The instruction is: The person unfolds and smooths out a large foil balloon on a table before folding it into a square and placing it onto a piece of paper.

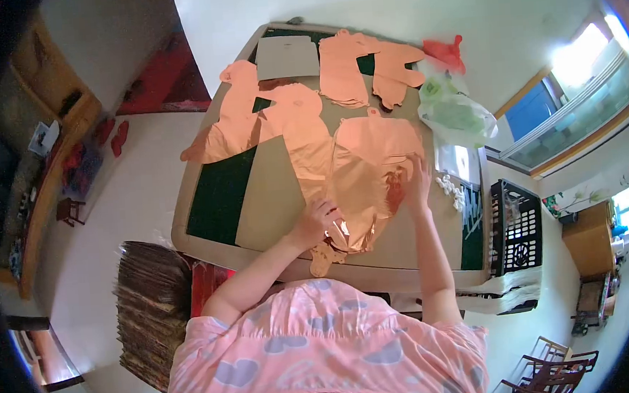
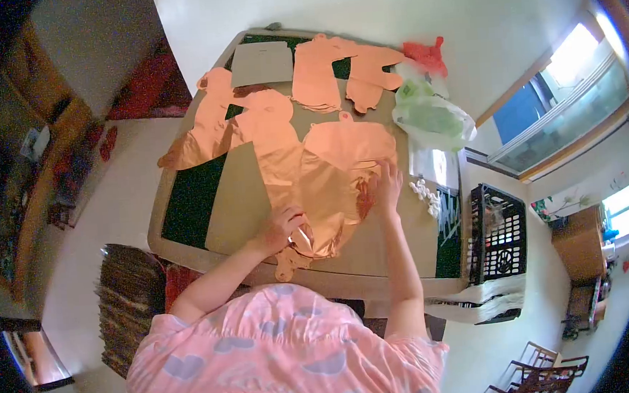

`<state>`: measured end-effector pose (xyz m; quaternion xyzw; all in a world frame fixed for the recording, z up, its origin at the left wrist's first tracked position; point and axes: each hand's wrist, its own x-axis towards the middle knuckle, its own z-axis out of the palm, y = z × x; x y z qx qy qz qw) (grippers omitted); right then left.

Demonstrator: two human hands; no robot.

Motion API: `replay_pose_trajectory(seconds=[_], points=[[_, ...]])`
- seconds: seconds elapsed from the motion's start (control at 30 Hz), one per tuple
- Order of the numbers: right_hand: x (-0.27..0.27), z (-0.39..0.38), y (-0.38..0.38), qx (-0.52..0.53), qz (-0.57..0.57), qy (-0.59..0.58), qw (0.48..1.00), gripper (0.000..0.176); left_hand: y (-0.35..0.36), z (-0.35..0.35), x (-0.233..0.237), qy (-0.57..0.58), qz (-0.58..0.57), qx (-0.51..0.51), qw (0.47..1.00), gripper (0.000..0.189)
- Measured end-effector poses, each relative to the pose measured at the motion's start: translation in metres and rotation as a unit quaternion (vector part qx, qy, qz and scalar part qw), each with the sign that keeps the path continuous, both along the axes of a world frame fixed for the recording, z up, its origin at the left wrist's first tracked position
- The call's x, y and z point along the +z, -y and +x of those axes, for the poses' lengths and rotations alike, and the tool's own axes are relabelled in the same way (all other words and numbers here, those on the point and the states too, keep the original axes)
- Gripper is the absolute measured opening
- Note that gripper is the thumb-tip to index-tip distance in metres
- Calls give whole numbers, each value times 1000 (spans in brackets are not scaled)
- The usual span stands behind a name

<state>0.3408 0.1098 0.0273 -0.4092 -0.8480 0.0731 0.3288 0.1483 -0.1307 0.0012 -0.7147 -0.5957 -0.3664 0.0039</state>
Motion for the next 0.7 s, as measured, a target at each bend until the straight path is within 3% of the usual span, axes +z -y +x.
replay_pose_trajectory(seconds=[0.07,0.17,0.27,0.53,0.7], points=[[-8,16,36,17,-71,-17,997,36,1,2,0,3,4,3,1000,29],[-4,22,82,58,4,122,991,42,1,2,1,-8,15,14,1000,28],[-6,27,79,32,-13,185,982,41,2,1,6,0,-23,18,1000,24],[-11,26,81,19,-27,152,988,40,-3,3,-17,18,10,7,1000,27],[-11,25,79,16,-27,148,988,38,-3,3,-4,1,11,4,1000,27]])
